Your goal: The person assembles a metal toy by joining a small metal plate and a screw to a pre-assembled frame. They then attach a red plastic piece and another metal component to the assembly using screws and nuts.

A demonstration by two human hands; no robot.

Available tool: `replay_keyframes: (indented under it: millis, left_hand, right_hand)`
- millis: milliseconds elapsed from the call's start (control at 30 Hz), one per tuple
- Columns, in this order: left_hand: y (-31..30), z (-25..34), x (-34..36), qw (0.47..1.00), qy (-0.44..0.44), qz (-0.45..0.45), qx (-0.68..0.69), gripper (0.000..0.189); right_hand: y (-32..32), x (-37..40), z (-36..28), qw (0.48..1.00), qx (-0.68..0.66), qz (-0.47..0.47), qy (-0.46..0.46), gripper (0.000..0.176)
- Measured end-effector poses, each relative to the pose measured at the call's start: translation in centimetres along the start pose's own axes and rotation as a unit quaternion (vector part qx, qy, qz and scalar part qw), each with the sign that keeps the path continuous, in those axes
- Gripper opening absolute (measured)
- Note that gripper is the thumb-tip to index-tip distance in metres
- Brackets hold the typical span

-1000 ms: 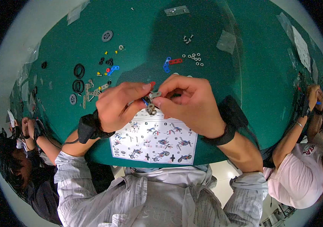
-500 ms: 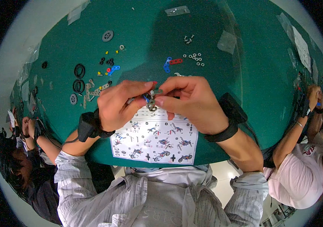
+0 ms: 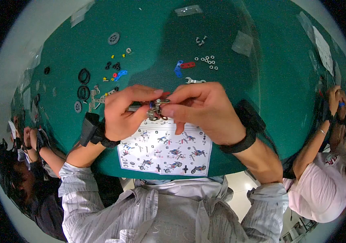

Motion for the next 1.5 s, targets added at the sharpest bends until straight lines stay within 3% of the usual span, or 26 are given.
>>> replay_keyframes:
  millis: [400,1100,1200,1500]
  left_hand:
    - [-0.2,0.1,-0.4,0.997,0.021,-0.074,0.004,0.023]
    - [0.1,0.6,-0.5,0.992,0.085,-0.084,-0.030,0.029]
    - [0.2,0.7,-0.5,0.990,0.054,-0.117,-0.065,0.029]
    - [1.2,1.6,-0.5,0.959,0.137,-0.136,-0.205,0.042]
  right_hand:
    - [-0.3,-0.1,0.1,0.998,0.035,-0.036,0.027,0.016]
    - [-0.7,0.0,0.2,0.994,0.076,-0.005,0.074,0.016]
    - [-0.7,0.0,0.1,0.992,0.085,0.005,0.089,0.016]
    - [-0.5,0.0,0.4,0.994,0.073,-0.012,0.082,0.015]
Point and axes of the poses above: each hand's wrist, its own x-axis away from the middle knuckle, its own y-axis out of the palm, z = x × y, the point moved 5 cm from there along -x, towards the middle knuckle, and after that the axes turned 12 degrees about z, right-handed, at the moved point
